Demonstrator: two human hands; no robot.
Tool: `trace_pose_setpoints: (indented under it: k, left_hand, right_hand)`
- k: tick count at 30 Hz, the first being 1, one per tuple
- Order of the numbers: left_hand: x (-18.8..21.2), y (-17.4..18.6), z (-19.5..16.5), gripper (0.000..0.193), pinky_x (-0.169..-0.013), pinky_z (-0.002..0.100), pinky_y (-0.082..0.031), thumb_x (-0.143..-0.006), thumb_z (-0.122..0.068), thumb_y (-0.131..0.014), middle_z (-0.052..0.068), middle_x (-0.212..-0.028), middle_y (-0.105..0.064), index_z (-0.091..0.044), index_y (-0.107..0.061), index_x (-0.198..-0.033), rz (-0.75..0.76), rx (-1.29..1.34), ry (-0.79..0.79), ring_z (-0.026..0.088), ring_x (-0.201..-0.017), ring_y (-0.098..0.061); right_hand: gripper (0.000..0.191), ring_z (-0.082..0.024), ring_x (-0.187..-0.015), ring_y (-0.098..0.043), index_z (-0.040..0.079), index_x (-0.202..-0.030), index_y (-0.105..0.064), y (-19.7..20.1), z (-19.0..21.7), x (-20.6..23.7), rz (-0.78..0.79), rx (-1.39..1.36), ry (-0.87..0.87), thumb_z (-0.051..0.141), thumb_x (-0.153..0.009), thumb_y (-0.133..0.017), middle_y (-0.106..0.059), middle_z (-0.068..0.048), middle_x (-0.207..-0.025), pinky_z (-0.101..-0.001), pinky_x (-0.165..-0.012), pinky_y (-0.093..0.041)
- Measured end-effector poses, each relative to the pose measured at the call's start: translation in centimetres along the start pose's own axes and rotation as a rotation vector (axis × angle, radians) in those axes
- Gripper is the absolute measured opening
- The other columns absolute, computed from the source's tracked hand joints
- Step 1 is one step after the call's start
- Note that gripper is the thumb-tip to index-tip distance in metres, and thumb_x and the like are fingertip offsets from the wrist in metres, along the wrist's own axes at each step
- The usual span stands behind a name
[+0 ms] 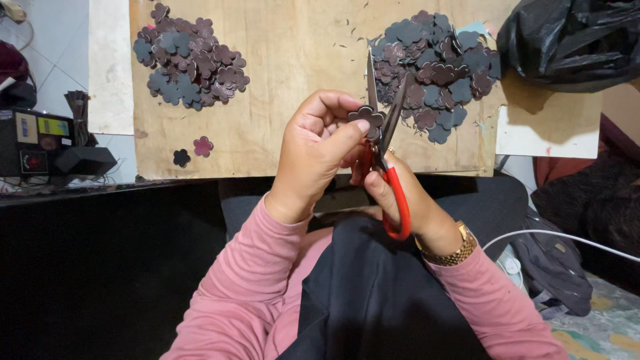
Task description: The person trims the edges of small flower-shaped pieces using red-handled scissors. They hold each piece in the left hand and carefully cut along the perimeter, then place the trimmed pieces onto a wooden board with other similar pieces.
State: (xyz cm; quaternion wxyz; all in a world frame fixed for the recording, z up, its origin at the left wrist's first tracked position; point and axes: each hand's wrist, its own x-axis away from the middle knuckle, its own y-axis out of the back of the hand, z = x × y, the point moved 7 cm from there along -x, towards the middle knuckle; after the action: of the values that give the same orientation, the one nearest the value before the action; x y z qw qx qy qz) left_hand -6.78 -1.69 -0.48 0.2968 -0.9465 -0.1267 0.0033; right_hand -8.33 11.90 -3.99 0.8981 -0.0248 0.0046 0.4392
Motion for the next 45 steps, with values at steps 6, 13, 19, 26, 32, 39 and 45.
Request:
trace_pose_setpoints:
  k: [6, 13, 19, 26, 32, 39, 45]
  left_hand:
    - [0.1, -0.4, 0.0, 0.014, -0.056, 0.019, -0.046, -0.097, 0.0, -0.07, 0.005, -0.088, -0.067, -0.002, -0.059, -0.106, -0.053, 0.008, 0.068, 0.004, -0.067, -0.058]
    - [0.4, -0.7, -0.7, 0.015, -0.063, 0.02, -0.05, -0.098, 0.003, -0.072, 0.004, -0.089, -0.067, -0.001, -0.059, -0.104, -0.026, -0.031, -0.038, 0.005, -0.074, -0.062]
    - [0.6, -0.5, -0.9, 0.015, -0.059, 0.021, -0.052, -0.096, 0.002, -0.072, 0.005, -0.086, -0.069, -0.001, -0.058, -0.101, -0.071, -0.089, -0.048, 0.006, -0.071, -0.064]
    - [0.7, -0.5, -0.7, 0.017, -0.05, 0.022, -0.047, -0.096, 0.002, -0.073, 0.006, -0.082, -0.067, -0.001, -0.056, -0.1, -0.081, -0.08, -0.084, 0.006, -0.06, -0.059]
    - [0.7, -0.3, -0.6, 0.017, -0.046, 0.024, -0.047, -0.096, 0.003, -0.071, 0.008, -0.078, -0.067, -0.001, -0.055, -0.1, -0.069, -0.032, -0.076, 0.008, -0.054, -0.059]
    - [0.6, -0.4, -0.6, 0.016, -0.044, 0.026, -0.05, -0.097, 0.002, -0.069, 0.009, -0.077, -0.067, 0.0, -0.053, -0.099, -0.065, -0.02, -0.075, 0.011, -0.053, -0.061]
    - [0.6, -0.3, -0.6, 0.016, -0.048, 0.025, -0.051, -0.098, 0.004, -0.069, 0.009, -0.078, -0.067, 0.0, -0.054, -0.1, -0.057, -0.023, -0.095, 0.011, -0.056, -0.062]
  right_hand:
    - [0.075, -0.013, -0.097, -0.054, 0.0, -0.128, -0.055, 0.2, 0.6, 0.4, -0.013, 0.007, 0.015, 0.07, -0.1, -0.053, -0.058, -0.004, -0.106, -0.0288, -0.088, -0.047]
    - [0.076, -0.015, -0.1, -0.055, 0.0, -0.12, -0.054, 0.2, 0.2, 0.3, 0.002, -0.044, 0.051, 0.073, -0.099, -0.054, -0.056, -0.005, -0.107, -0.0303, -0.092, -0.048]
    - [0.075, -0.015, -0.097, -0.056, 0.0, -0.122, -0.053, 0.3, 0.7, 0.2, -0.009, 0.057, 0.052, 0.072, -0.1, -0.052, -0.058, -0.005, -0.106, -0.03, -0.089, -0.049]
    - [0.073, -0.015, -0.092, -0.056, 0.001, -0.116, -0.053, 0.0, 0.7, -0.1, -0.017, 0.069, 0.052, 0.072, -0.1, -0.048, -0.056, -0.005, -0.101, -0.0299, -0.083, -0.049]
    - [0.068, -0.014, -0.086, -0.053, 0.004, -0.105, -0.052, -0.2, 1.3, -0.3, -0.008, 0.076, 0.077, 0.071, -0.105, -0.041, -0.053, -0.003, -0.093, -0.0286, -0.078, -0.046]
    - [0.064, -0.012, -0.081, -0.049, 0.005, -0.106, -0.05, -0.6, 1.1, -0.4, -0.005, 0.007, 0.058, 0.069, -0.105, -0.04, -0.049, -0.002, -0.092, -0.0272, -0.075, -0.047]
    - [0.062, -0.01, -0.079, -0.048, 0.006, -0.104, -0.048, -0.5, 0.5, -0.3, 0.006, -0.061, 0.023, 0.068, -0.104, -0.043, -0.049, -0.001, -0.091, -0.0254, -0.072, -0.046]
